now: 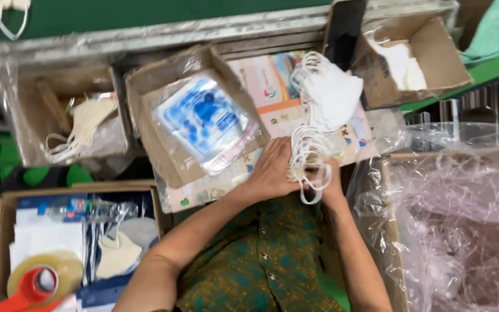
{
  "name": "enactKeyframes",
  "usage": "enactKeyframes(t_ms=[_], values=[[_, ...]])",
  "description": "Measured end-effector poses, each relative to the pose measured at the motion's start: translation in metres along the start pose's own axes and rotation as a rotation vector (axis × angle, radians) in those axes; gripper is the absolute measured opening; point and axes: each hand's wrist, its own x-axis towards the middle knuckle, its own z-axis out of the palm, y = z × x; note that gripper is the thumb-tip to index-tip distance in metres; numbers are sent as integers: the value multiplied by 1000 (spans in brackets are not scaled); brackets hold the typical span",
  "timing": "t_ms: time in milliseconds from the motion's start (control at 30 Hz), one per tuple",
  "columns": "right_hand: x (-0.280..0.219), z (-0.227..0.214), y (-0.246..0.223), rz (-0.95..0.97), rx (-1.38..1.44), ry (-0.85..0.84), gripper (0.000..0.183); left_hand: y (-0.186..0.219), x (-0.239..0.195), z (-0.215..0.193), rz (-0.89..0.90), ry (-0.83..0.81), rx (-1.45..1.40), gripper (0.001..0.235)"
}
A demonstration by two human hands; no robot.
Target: Packaging face masks into plastic bags and organizing them in boxes.
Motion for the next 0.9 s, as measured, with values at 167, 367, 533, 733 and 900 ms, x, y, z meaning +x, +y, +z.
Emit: enactKeyframes(t_ms=[167, 367, 533, 733, 900], values=[[-2, 18, -60, -94, 183, 63, 95, 14, 1, -11, -38, 26, -37, 92], [22, 9, -94, -195, -263, -147, 100, 17, -7, -18, -76, -397, -84, 43], [3, 21, -98, -96, -396, -59, 74, 16, -8, -52, 166, 179, -302, 47], [-13, 6, -87, -47, 48, 179, 48, -55, -23, -92, -329, 319, 618, 16], [-16, 12, -92, -140, 12, 171, 45, -110, -17, -95, -454, 262, 513, 17]])
